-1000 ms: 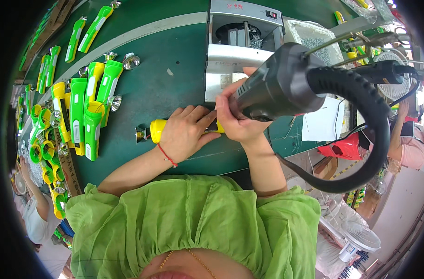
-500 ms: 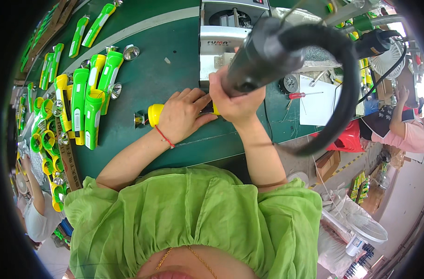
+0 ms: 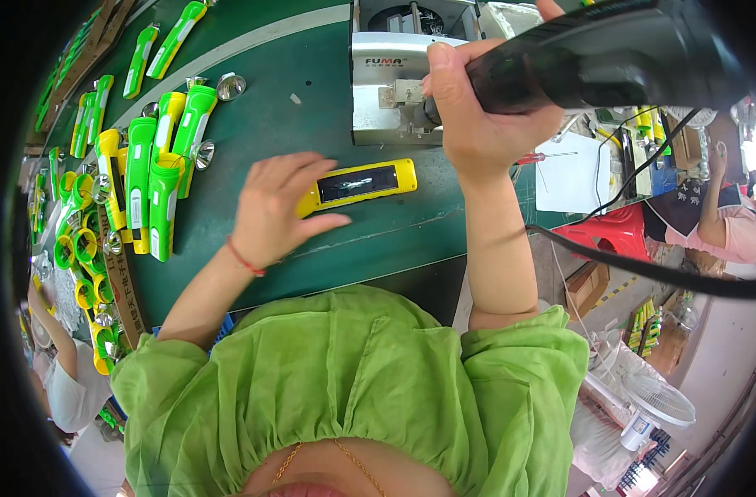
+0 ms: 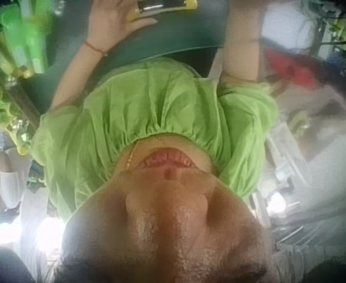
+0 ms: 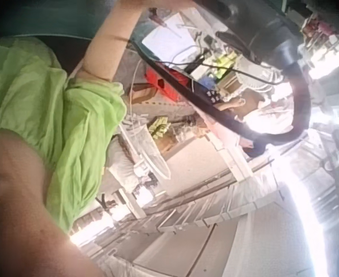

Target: Assembling components of solar-powered flashlights at an industrial assembly line station.

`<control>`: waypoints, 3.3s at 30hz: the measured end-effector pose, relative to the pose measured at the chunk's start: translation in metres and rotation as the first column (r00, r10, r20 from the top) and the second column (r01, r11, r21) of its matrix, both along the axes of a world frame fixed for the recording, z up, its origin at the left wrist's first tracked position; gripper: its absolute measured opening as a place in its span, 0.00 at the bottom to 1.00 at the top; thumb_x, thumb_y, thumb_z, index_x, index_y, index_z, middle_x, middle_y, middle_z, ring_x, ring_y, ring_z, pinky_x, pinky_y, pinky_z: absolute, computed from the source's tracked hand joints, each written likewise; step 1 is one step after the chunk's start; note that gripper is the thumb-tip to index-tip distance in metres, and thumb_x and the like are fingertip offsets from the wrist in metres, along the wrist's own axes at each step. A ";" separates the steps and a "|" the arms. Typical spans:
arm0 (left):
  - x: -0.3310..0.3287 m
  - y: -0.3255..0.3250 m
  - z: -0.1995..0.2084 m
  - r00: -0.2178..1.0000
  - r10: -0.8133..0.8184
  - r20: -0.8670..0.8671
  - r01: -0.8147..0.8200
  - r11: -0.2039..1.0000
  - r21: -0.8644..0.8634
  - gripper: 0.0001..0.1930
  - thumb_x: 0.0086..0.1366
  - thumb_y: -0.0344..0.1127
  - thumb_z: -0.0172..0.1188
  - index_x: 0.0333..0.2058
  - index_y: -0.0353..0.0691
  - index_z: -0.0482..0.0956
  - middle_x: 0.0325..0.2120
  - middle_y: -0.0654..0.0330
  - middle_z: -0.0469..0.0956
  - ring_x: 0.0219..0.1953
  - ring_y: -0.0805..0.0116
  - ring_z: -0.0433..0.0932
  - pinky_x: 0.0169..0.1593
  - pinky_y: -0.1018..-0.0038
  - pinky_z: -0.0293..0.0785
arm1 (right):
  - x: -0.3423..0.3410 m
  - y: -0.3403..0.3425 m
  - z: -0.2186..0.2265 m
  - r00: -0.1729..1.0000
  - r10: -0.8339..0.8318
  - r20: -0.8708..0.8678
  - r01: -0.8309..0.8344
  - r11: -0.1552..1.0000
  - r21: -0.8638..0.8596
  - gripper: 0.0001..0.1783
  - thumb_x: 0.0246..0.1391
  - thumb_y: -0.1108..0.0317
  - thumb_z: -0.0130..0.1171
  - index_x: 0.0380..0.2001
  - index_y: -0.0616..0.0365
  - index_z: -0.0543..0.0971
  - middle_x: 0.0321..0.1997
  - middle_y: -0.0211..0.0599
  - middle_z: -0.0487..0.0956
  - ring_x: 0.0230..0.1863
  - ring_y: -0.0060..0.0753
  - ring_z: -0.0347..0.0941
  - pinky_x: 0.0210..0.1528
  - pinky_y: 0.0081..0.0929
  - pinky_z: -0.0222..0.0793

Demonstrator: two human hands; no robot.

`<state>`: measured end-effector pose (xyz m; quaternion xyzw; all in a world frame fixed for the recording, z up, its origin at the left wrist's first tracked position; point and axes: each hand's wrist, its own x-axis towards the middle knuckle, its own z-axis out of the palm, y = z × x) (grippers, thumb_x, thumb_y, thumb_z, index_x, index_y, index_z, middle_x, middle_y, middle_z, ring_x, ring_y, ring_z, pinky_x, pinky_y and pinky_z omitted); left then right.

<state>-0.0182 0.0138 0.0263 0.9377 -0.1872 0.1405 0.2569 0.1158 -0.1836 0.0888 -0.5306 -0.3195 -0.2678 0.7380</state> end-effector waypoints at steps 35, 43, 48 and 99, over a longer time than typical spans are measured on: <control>0.001 -0.018 -0.037 0.991 0.086 -0.102 -0.106 0.971 -0.213 0.30 0.44 0.45 0.75 0.46 0.38 0.78 0.42 0.57 0.79 0.42 0.55 0.78 0.45 0.64 0.73 | -0.048 0.042 -0.038 0.984 0.038 -0.174 -0.090 0.950 -0.298 0.34 0.52 0.83 0.59 0.59 0.69 0.54 0.25 0.39 0.77 0.22 0.26 0.74 0.29 0.23 0.74; 0.000 -0.017 -0.039 0.995 0.048 -0.084 -0.066 0.973 -0.223 0.30 0.44 0.45 0.74 0.45 0.38 0.78 0.43 0.58 0.78 0.40 0.56 0.77 0.43 0.64 0.71 | -0.048 0.032 -0.037 0.962 0.181 -0.207 -0.237 0.925 -0.296 0.36 0.50 0.86 0.58 0.60 0.61 0.53 0.24 0.41 0.75 0.21 0.27 0.72 0.28 0.26 0.74; 0.002 -0.015 -0.039 0.996 0.045 -0.077 -0.061 0.972 -0.225 0.30 0.44 0.45 0.74 0.46 0.38 0.78 0.43 0.58 0.78 0.39 0.57 0.77 0.42 0.64 0.71 | -0.051 0.032 -0.033 0.996 0.046 -0.082 -0.084 0.829 -0.552 0.35 0.51 0.86 0.57 0.58 0.60 0.54 0.23 0.42 0.74 0.21 0.29 0.72 0.28 0.26 0.73; -0.002 0.049 -0.018 0.970 0.033 -0.240 -0.100 0.957 -0.273 0.27 0.45 0.28 0.74 0.47 0.37 0.79 0.45 0.52 0.79 0.48 0.55 0.78 0.53 0.66 0.74 | -0.049 -0.004 -0.056 0.977 -0.017 -0.213 -0.022 0.983 -0.180 0.36 0.52 0.81 0.57 0.60 0.62 0.52 0.21 0.42 0.74 0.19 0.30 0.71 0.27 0.30 0.73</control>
